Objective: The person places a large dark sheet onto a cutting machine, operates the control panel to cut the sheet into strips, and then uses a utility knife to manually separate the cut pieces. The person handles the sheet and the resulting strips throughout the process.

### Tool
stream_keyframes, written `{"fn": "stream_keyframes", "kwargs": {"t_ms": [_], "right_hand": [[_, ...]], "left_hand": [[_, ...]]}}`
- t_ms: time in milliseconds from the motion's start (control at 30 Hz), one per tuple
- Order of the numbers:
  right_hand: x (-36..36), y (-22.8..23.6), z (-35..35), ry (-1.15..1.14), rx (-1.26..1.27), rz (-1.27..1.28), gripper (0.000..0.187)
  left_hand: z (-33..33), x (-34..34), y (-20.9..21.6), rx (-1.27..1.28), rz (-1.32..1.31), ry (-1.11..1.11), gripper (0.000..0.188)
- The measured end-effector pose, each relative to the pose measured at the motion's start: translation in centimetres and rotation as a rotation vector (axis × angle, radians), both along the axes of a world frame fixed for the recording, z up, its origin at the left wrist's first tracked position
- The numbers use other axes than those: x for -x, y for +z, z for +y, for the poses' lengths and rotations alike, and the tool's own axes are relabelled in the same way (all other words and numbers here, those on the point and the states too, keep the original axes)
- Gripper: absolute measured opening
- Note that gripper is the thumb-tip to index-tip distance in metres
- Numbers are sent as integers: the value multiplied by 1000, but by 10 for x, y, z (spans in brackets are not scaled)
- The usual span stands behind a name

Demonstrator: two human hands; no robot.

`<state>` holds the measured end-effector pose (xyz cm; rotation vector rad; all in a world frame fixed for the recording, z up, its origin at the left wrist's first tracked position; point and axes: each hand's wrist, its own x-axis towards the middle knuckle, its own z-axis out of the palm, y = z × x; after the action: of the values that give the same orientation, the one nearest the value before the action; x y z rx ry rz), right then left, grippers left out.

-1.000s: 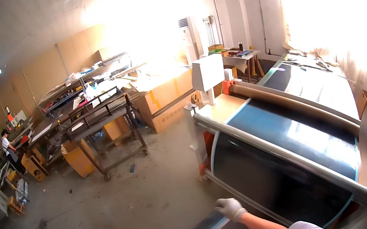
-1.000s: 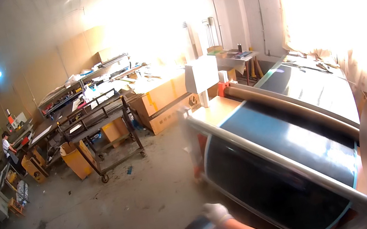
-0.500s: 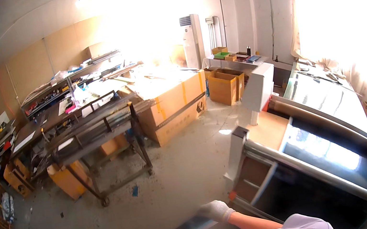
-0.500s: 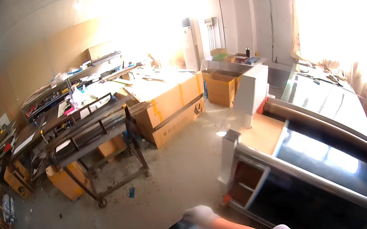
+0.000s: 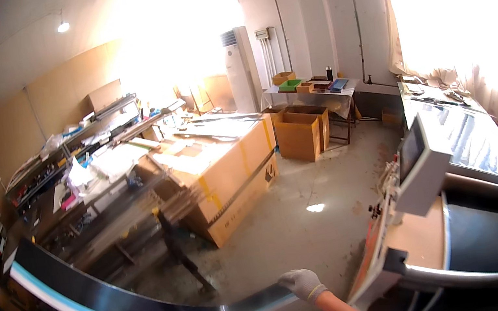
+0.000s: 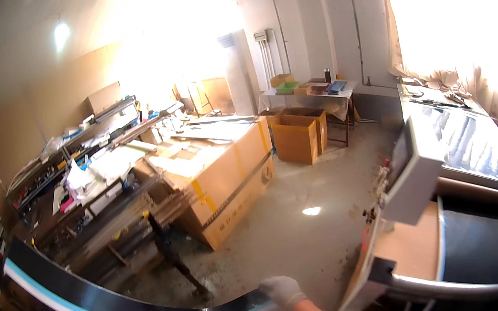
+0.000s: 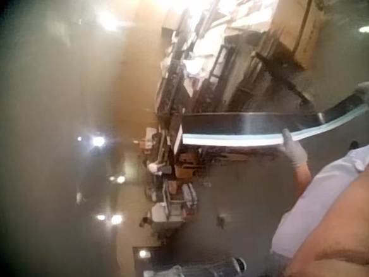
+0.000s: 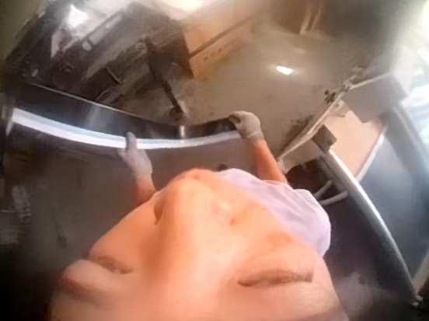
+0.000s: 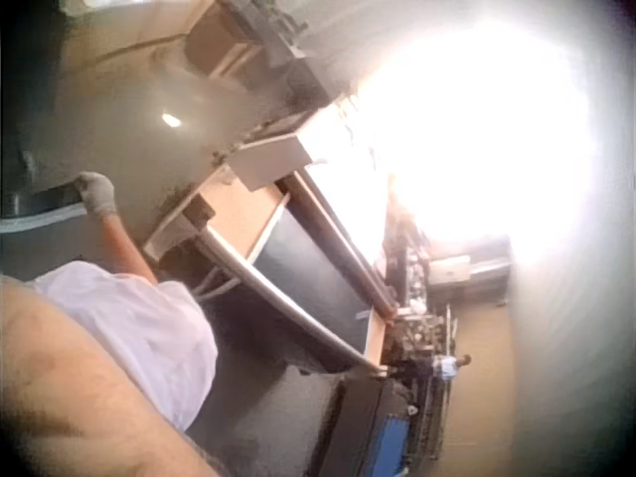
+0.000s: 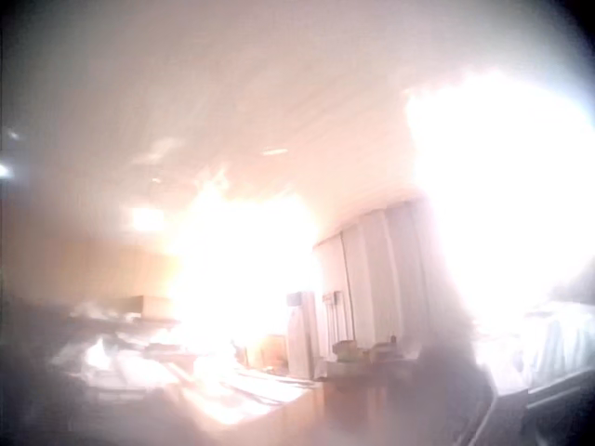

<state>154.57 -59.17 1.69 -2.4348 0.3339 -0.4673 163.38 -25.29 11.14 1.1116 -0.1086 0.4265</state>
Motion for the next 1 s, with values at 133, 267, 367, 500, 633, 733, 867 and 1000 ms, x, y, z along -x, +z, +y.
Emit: {"fn": "stream_keyframes", "kwargs": {"t_ms": [133,267,367,500,633,733,867,1000], "right_hand": [[-100,12,-77,-23,14,48,19],[-173,10,-165,-14,103,107,18],[-230,1,-231,-77,128,85,20],[-269,8,-346,-290,141,176,19],[-274,1,-454,-551,188,215,16],[-262,6,-519,-742,129,231,14],[-255,-21,-630,-915,97,126,13],[-248,-22,-761,-977,104,145,14]], "left_hand": [[-72,-73,60,-36,440,45,38],[-142,-180,31,-213,320,-8,43],[-229,-270,2,111,-45,-47,29],[-361,-378,-12,203,53,-177,44],[-540,-455,6,206,72,-382,38],[-678,-474,39,248,112,-646,33],[-842,-481,40,169,123,-858,29],[-988,-480,42,67,132,-922,25]]}}
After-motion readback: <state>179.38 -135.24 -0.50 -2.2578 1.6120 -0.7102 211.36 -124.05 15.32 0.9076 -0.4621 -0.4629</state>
